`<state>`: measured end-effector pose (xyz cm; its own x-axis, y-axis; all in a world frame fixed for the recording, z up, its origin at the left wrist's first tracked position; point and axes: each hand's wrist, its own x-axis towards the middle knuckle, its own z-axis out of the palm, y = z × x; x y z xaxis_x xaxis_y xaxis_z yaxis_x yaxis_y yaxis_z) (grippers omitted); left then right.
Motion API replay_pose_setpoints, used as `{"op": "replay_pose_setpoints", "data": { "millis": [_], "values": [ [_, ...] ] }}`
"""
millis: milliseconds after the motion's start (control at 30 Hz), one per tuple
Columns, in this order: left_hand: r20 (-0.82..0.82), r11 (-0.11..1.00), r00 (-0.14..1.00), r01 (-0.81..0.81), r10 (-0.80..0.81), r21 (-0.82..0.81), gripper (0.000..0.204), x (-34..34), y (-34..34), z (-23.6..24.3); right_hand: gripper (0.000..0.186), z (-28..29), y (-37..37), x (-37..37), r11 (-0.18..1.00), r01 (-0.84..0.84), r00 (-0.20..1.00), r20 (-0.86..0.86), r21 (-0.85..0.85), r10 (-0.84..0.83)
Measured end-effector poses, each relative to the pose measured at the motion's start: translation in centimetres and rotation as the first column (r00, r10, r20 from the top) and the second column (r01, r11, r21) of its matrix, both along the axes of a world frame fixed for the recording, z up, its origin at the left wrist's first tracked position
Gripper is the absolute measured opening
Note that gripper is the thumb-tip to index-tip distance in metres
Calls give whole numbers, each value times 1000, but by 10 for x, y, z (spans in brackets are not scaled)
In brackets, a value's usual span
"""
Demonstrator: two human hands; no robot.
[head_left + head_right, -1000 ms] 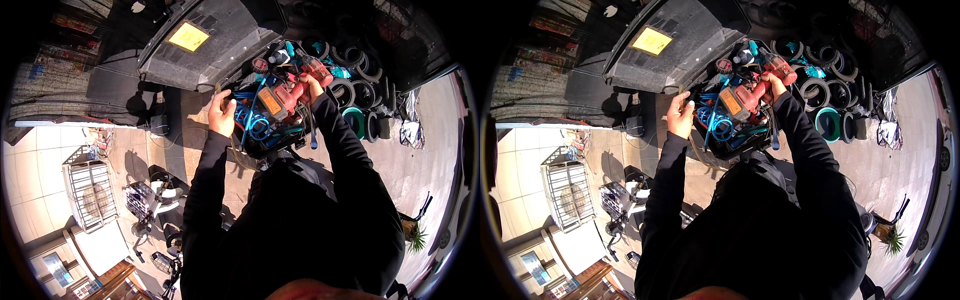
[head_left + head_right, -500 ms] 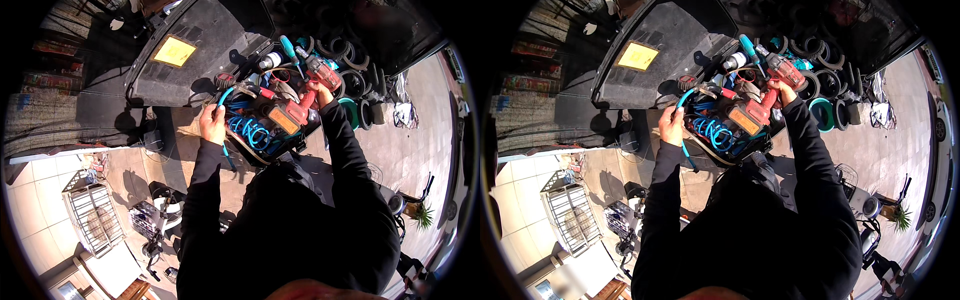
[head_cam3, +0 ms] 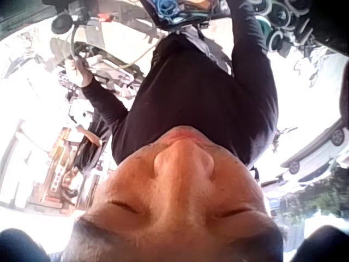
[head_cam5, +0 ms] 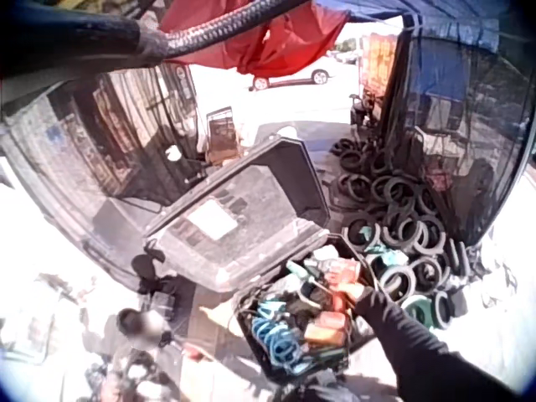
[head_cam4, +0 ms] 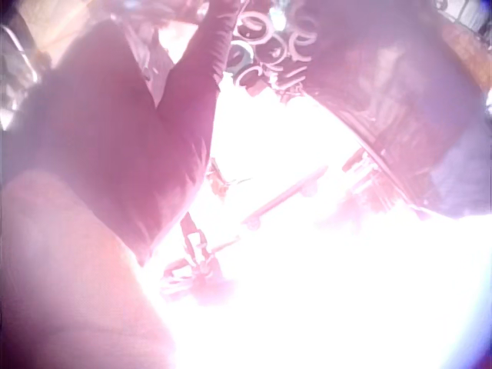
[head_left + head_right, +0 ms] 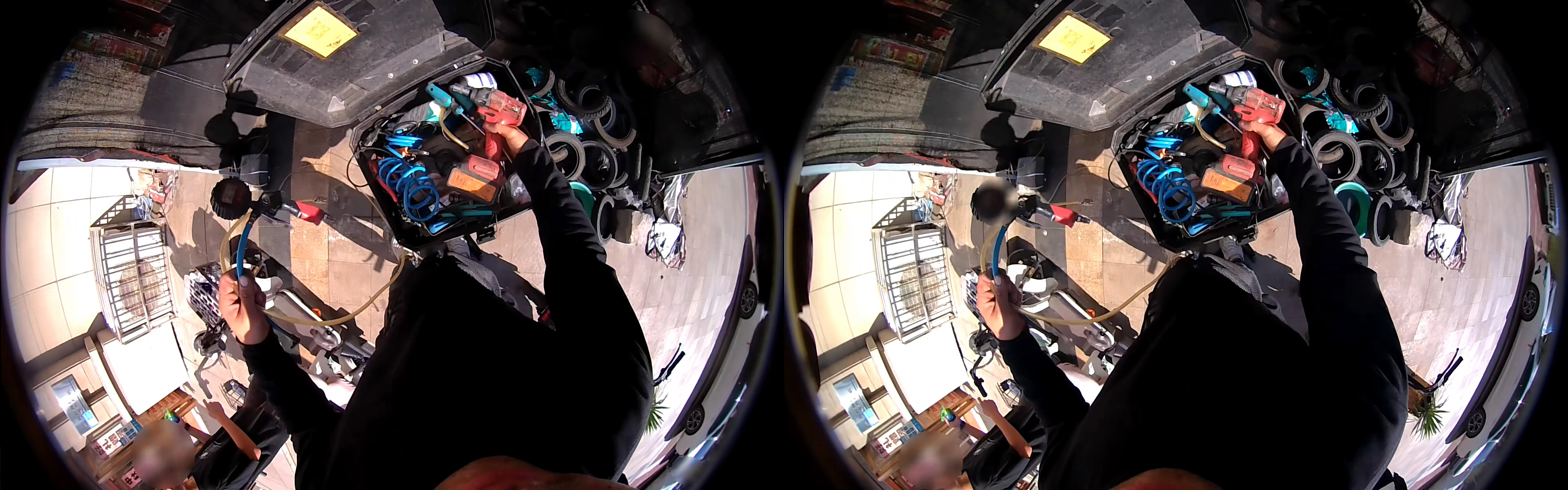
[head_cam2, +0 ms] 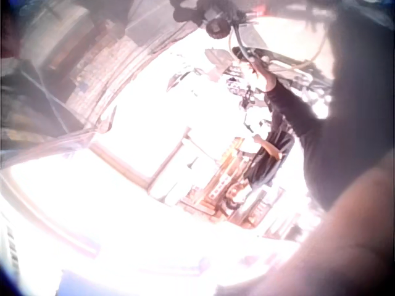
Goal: The person retrieves a tire inflator and a spray can from a vehicle trunk, then uses the inflator to fill the scooter's front tire. Afterward, the person sprays a liquid onto the scooter's wheel area and wipes the tire with their hand.
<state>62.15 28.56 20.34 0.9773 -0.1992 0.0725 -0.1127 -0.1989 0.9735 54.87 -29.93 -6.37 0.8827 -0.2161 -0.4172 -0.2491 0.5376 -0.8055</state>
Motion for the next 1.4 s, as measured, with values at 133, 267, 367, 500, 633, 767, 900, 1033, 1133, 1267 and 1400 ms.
{"op": "replay_pose_setpoints", "data": {
  "millis": [133,267,367,500,633,767,900,1033,1133,1267,1400],
  "values": [
    [-62,999,998,-32,32,8,21,7,34,-11,40,6,14,-20,907,1,985,-157,-420,-74],
    [-124,997,989,-82,81,-2,19,26,55,-19,40,118,87,-21,-126,-103,972,-74,-987,-223],
    [-137,976,978,130,-155,-176,23,67,77,-27,36,182,215,20,536,-8,992,62,-844,113],
    [-9,990,991,135,-135,-36,18,106,88,-24,60,189,365,105,753,-657,753,13,-45,658],
    [235,838,872,288,-430,464,28,132,100,-10,66,212,493,193,818,-334,935,277,468,223],
    [430,767,740,177,-517,617,52,170,129,-13,32,207,511,287,809,-225,969,213,543,126],
    [445,790,754,157,-484,592,49,213,155,-24,45,165,502,358,868,-401,896,-70,292,438],
    [442,741,660,270,-607,615,48,254,154,-31,49,147,531,426,824,-532,842,23,198,538],
    [240,657,724,368,-647,658,52,280,175,-55,24,163,540,497,829,-421,905,107,369,412],
    [-112,867,864,497,-491,32,31,338,233,-80,19,196,530,566,724,-651,699,554,231,452],
    [-385,870,873,83,-299,-487,76,494,189,-36,8,235,567,586,664,-738,584,606,119,541]
  ]
}}
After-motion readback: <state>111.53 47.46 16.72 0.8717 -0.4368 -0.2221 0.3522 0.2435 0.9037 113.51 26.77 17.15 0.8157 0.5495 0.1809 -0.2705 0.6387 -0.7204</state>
